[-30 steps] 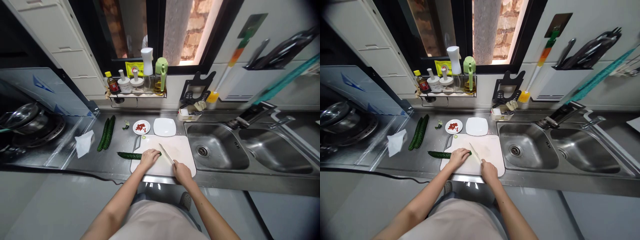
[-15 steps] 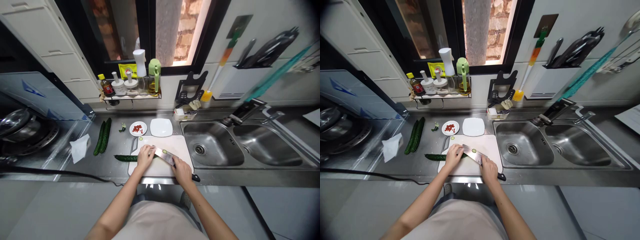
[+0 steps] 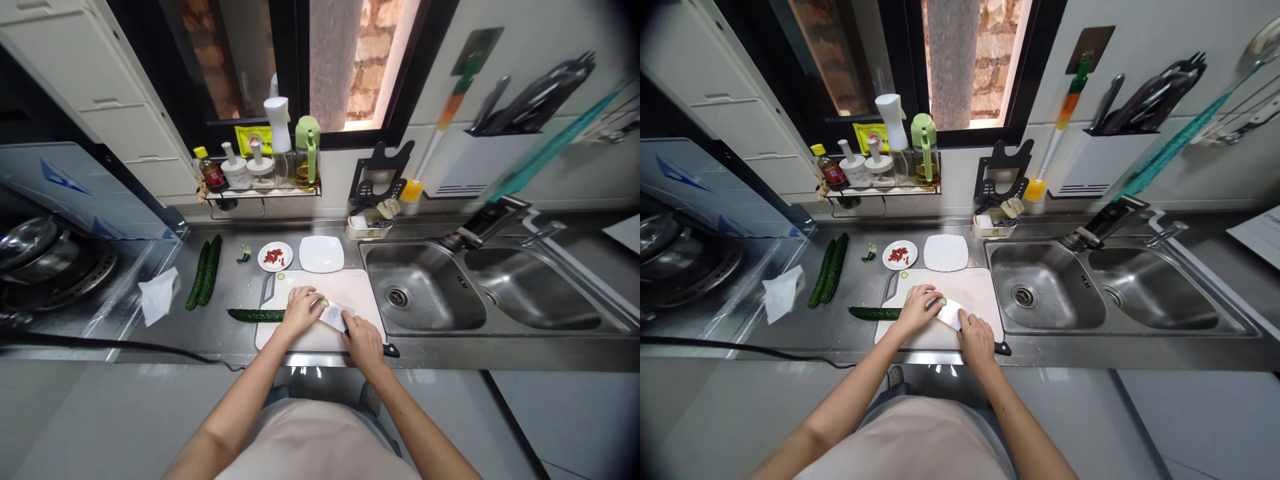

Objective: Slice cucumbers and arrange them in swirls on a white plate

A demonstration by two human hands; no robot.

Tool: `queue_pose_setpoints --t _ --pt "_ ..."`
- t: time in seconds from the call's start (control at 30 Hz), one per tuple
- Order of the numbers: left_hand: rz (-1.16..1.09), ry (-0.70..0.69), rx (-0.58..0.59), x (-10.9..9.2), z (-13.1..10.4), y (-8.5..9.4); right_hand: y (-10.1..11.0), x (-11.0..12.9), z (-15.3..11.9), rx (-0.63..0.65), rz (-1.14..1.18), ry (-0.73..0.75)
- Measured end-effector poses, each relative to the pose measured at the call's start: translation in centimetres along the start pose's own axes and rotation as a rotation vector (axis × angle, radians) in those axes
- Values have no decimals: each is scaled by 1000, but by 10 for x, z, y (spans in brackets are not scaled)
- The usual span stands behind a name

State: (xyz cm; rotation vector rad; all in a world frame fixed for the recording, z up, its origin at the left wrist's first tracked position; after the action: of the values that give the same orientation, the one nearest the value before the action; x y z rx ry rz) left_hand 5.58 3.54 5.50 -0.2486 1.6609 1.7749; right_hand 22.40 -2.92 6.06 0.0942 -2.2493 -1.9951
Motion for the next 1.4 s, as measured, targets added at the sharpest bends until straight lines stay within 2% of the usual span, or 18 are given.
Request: queue_pose_setpoints --t 0.27,0.43,0.63,0.83,1.1,1.27,1.4 --pt "-61 21 98 -6 5 -5 -6 -4 -4 65 37 -13" --pt "-90 20 73 -10 4 -7 -9 -6 -5 69 26 -19" --pt "-211 129 -42 -4 0 -4 -11 -11 -5 62 46 -54" --pt "-400 392 -209 28 -7 -1 -14 -24 -5 77 94 -147" --pt "-366 579 -331 89 -4 11 -20 -28 -2 131 177 -213" --pt "-287 733 -361 121 10 22 -25 -26 3 179 214 -237" --pt "-209 799 -341 130 21 22 -25 -26 5 201 206 -242"
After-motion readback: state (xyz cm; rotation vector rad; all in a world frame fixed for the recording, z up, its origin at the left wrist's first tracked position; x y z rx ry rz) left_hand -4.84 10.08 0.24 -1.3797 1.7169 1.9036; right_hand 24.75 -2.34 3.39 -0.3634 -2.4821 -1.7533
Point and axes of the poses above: each hand's wrist, its own z-axis towards the middle knuckle, its own y-axis out of the back of the hand, x = y × z, the point moved 4 cm from there along z, towards the middle knuckle
